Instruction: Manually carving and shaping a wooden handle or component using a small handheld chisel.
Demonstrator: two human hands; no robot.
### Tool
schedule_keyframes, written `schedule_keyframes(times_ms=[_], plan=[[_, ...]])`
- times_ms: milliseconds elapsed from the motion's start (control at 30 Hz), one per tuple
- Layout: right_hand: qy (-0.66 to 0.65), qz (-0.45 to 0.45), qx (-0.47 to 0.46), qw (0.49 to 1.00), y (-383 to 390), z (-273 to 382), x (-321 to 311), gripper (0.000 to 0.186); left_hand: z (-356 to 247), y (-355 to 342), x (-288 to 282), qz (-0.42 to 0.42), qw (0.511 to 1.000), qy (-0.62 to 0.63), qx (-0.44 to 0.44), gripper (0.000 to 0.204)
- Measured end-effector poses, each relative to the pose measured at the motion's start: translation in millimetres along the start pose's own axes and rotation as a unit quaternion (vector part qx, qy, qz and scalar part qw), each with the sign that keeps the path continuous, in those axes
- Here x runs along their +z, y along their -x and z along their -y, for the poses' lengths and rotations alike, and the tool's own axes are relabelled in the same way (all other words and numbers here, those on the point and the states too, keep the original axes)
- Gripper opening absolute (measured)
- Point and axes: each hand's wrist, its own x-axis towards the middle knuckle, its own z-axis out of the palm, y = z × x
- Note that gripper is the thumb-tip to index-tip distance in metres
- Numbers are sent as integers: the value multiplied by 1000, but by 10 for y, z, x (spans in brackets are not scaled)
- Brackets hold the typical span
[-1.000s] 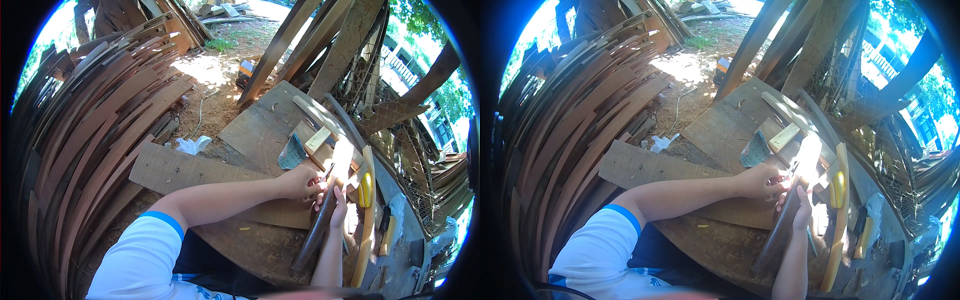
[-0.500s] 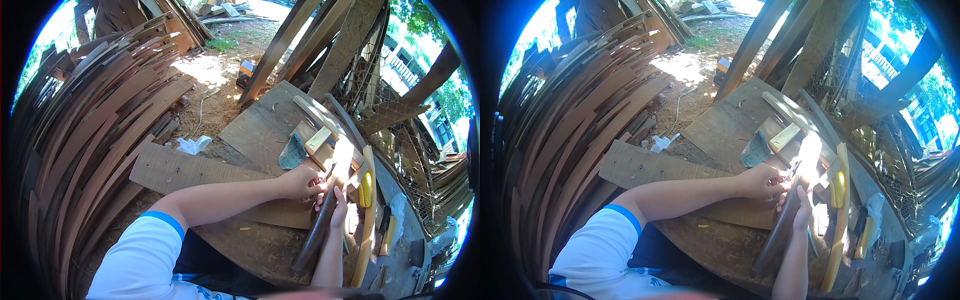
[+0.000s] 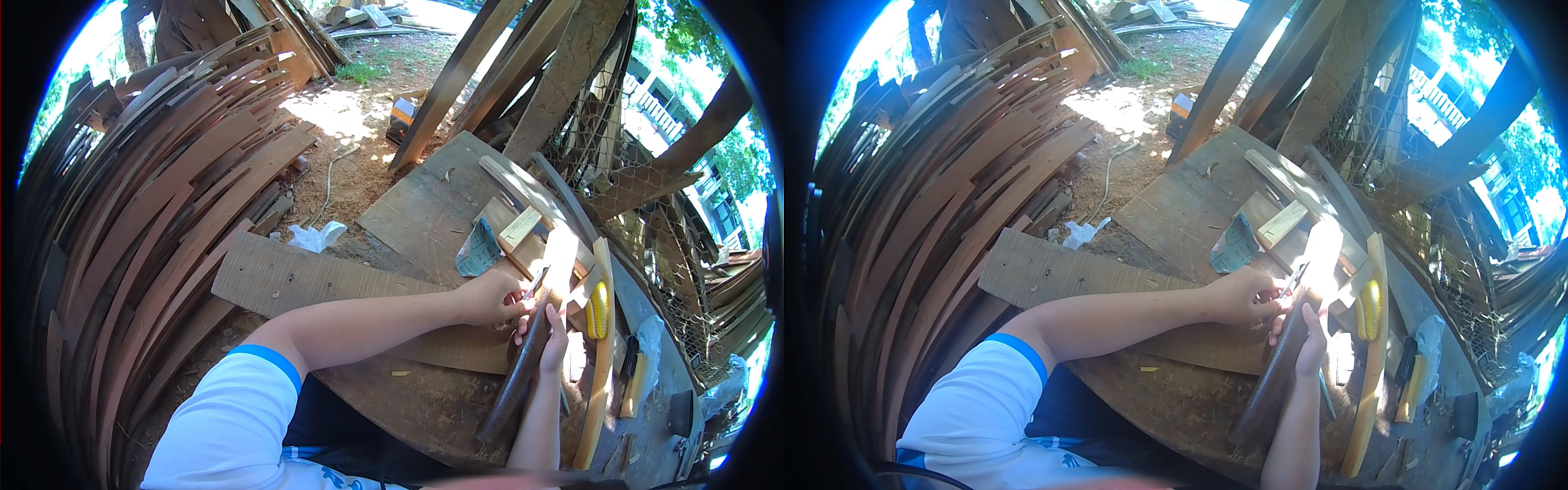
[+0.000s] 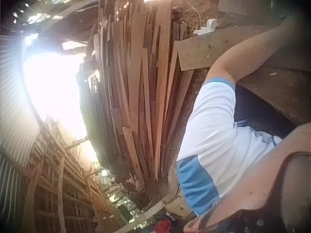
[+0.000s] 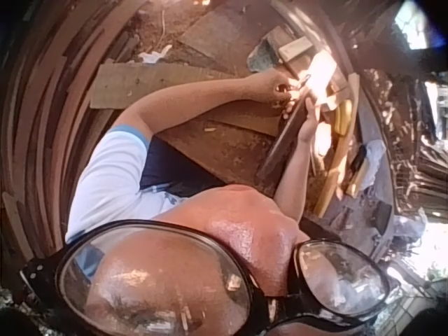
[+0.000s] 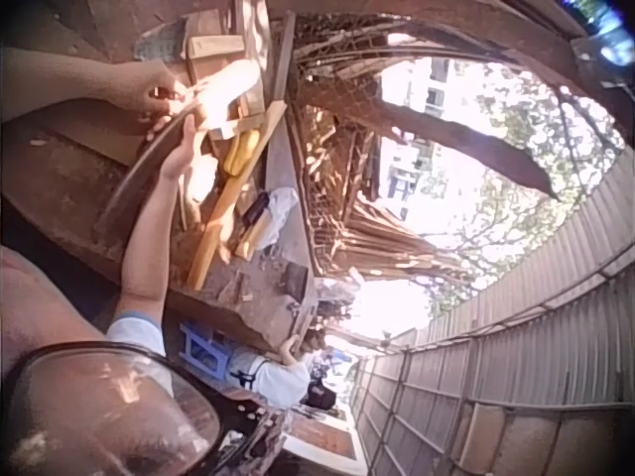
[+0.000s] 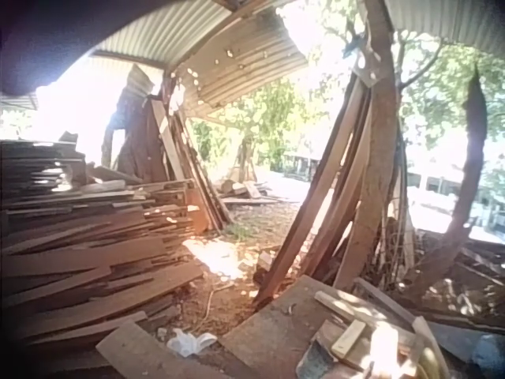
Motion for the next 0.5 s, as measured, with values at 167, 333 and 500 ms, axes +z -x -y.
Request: schedule_keyframes(times_ms=[167, 333, 500], plan=[[8, -1, -6, 1000, -6, 6, 20, 31, -26, 2, -31, 3, 1000, -6, -6, 30], [-3, -6, -12, 1000, -24, 5, 21, 31, -42, -18, -45, 10, 1000, 3, -17, 32], [-3, -15, -4, 1000, -21, -15, 17, 32, -22, -1, -32, 8, 1000, 6, -16, 33]])
